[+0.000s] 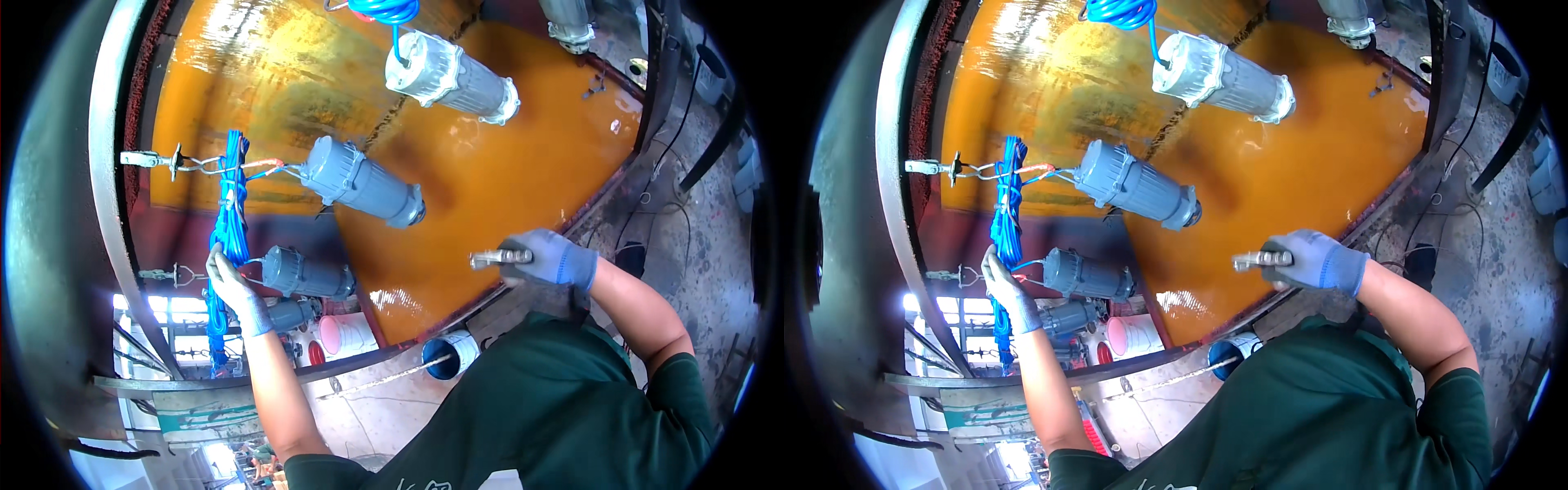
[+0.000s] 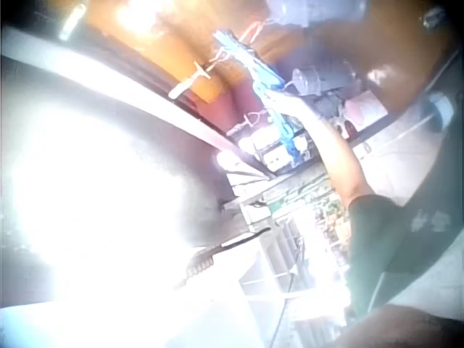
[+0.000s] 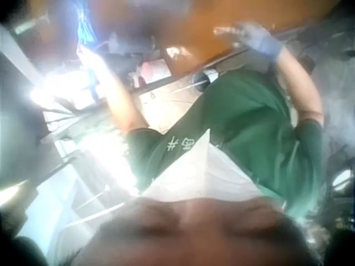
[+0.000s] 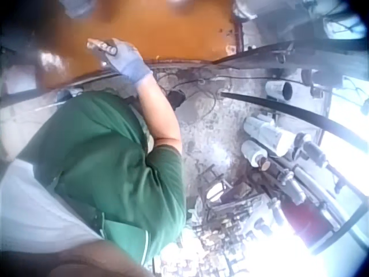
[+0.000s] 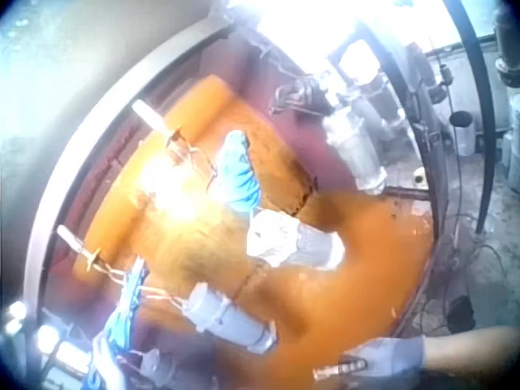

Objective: The person spray paints suspended metal parts with a spray gun while rotating them by their cables by hand. The person then presses buttons on a control panel to advance the track and spray paints another set of suspended parts with the spray gun.

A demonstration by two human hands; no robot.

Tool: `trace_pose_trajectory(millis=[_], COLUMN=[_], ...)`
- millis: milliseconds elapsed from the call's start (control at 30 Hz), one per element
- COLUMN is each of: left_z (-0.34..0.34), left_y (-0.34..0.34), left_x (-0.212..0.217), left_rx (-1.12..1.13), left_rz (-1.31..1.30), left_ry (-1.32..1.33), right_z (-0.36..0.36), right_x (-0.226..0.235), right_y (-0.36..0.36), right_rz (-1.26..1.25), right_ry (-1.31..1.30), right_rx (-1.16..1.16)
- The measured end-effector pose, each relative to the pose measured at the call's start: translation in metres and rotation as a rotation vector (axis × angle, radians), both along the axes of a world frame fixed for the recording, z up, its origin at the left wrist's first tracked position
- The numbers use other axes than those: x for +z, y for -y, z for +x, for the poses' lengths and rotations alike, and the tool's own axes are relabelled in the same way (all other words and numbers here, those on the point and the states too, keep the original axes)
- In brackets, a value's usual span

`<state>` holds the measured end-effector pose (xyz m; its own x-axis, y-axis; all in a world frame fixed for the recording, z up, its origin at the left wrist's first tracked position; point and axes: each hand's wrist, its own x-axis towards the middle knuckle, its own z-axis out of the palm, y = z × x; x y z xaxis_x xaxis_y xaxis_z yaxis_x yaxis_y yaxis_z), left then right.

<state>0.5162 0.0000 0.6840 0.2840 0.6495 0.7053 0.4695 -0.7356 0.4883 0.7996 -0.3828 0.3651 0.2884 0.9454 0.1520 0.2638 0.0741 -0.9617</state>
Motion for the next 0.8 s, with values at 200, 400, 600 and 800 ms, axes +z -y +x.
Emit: trace_pose_trajectory(millis=[200,400,600,800], left_z=[0.001,-0.012,-0.009,-0.023], left_y=[-0.006,-0.033,-0.043,-0.026], left_x=[-0.001,0.001,0.004,-0.028], left_rx=[-0.055,-0.041,0.039,0.084], left_rz=[0.022,0.013,0.01,0.02], left_ry=[0.014,0.05,-0.036,0.044], right_z=[0.015,0.012,0.025,0.048], right_x=[-0.001,-0.001,-0.016,0.048], right_y=[-0.008,0.001,0.001,0.024], right_rz=[0.084,0.035,0.087,-0.013], right_ry=[-0.29,-0.152,-0.375,-0.038], right_rx=[-0.425,-0.072,-0.271,-0.163])
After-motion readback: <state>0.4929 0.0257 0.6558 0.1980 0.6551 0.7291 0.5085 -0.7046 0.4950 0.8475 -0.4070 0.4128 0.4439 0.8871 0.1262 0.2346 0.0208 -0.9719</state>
